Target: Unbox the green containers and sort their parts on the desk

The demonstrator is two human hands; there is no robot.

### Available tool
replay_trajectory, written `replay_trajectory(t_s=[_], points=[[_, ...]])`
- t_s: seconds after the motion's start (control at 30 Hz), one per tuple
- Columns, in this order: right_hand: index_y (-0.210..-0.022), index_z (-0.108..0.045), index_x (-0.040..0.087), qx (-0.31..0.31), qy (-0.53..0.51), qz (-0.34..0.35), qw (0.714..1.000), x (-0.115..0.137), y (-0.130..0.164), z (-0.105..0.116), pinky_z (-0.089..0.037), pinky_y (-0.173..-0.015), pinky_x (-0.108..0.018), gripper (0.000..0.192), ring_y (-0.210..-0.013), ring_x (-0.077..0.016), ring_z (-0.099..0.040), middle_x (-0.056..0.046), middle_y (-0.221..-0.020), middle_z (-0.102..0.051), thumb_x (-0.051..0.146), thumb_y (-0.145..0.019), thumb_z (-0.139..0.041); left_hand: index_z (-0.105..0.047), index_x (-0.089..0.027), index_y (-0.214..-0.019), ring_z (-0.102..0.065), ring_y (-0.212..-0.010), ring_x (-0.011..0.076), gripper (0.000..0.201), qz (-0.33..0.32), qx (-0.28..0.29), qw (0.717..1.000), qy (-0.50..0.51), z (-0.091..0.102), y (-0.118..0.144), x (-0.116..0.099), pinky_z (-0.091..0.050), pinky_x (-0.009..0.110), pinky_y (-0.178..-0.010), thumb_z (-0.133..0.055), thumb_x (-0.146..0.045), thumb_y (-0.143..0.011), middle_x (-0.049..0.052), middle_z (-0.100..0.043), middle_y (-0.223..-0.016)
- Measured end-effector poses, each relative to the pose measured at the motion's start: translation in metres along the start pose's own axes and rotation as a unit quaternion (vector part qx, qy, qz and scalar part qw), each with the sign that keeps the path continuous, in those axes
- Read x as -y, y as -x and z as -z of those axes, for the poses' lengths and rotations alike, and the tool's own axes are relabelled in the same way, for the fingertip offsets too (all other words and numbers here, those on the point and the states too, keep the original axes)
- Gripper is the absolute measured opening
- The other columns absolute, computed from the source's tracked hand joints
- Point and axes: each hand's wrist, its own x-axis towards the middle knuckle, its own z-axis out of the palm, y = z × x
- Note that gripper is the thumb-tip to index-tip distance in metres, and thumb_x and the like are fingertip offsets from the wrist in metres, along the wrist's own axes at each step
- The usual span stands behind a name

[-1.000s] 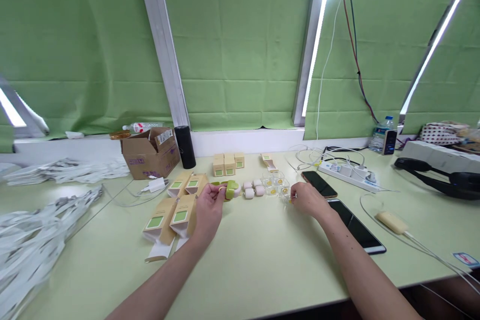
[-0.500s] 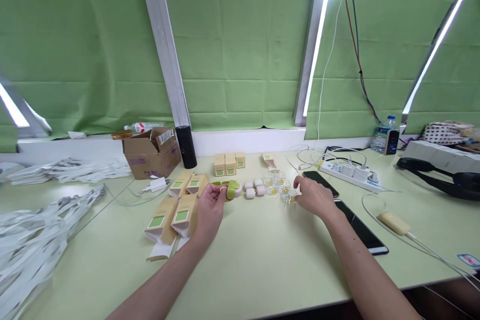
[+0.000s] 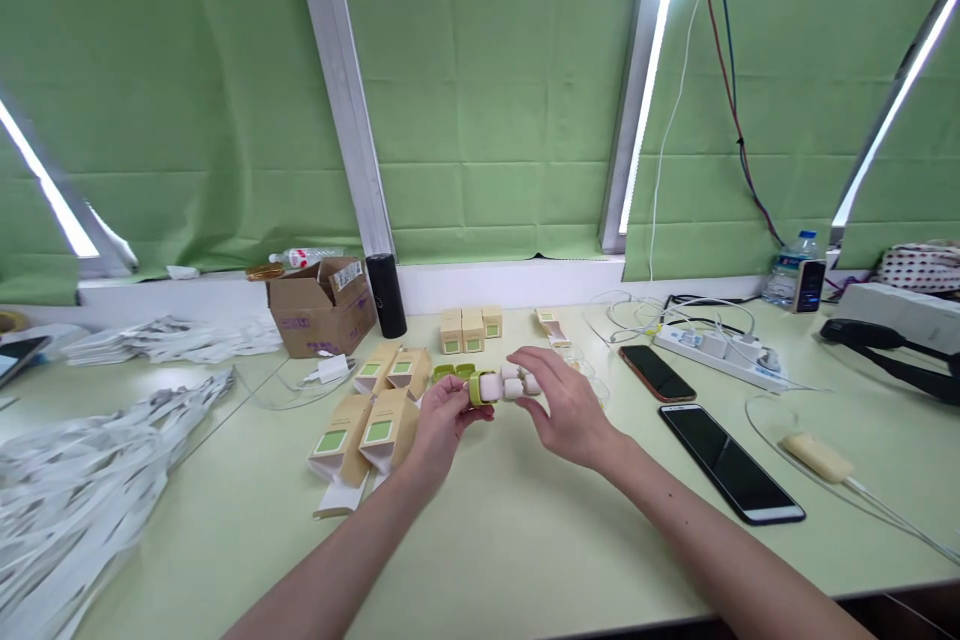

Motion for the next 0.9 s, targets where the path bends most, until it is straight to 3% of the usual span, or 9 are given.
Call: replay_trajectory(t_s=[0.13,0.37,0.57,0.77,0.9], points=[[-0.151,-0.039,0.028,0.026,-0.108,0.004,0.994,0.011,-0.003,-0.022,-0.056,-0.105,-0.052,0.068,-0.134,-0.0297,-0.056,-0.013,-0.145,-0.058,0.008,-0.090,-0.059,-0.054,-0.019,-0.079,-0.067,-0.057,0.0165,0.029,0.024,0.014,1.000,0.001,-0.002,0.003,-0.003,-0.054,0.029,-0.060,-0.080,-0.028,-0.071,0.003,-0.072,-0.068],[-0.140,-0.053,0.029,-0.025,-0.243,-0.061,0.968,0.015,0.010,-0.044,-0.061,-0.093,-0.043,0.051,-0.130,-0.0275,-0.059,-0.013,-0.142,-0.059,0.013,-0.092,-0.061,-0.054,-0.019,-0.074,-0.055,-0.044,0.0105,0.024,0.084,0.042,0.995,-0.016,0.002,0.000,0.002,-0.038,0.021,-0.043,-0.076,-0.029,-0.071,0.000,-0.064,-0.058],[-0.134,-0.059,0.027,-0.031,-0.237,-0.071,0.968,0.011,0.018,-0.048,-0.058,-0.100,-0.049,0.042,-0.124,-0.0287,-0.063,-0.012,-0.130,-0.067,0.022,-0.094,-0.066,-0.061,-0.017,-0.075,-0.055,-0.042,0.0120,0.025,0.125,0.085,0.987,-0.051,0.002,-0.003,0.007,-0.035,0.021,-0.040,-0.071,-0.040,-0.074,0.004,-0.065,-0.057],[-0.128,-0.063,0.025,-0.052,-0.248,-0.094,0.963,0.015,0.019,-0.050,-0.063,-0.080,-0.037,0.033,-0.104,-0.0237,-0.069,-0.011,-0.122,-0.070,0.026,-0.095,-0.068,-0.065,-0.015,-0.074,-0.055,-0.045,0.0122,0.032,0.143,0.131,0.975,-0.108,0.004,-0.003,0.011,-0.034,0.021,-0.041,-0.065,-0.046,-0.081,0.004,-0.062,-0.056],[-0.125,-0.065,0.024,-0.062,-0.244,-0.121,0.960,0.014,0.019,-0.050,-0.063,-0.078,-0.035,0.030,-0.094,-0.0216,-0.070,-0.010,-0.117,-0.071,0.030,-0.095,-0.068,-0.065,-0.016,-0.079,-0.056,-0.050,0.0119,0.036,0.094,0.090,0.981,-0.146,0.004,-0.005,0.017,-0.038,0.022,-0.045,-0.073,-0.051,-0.080,0.004,-0.065,-0.066]])
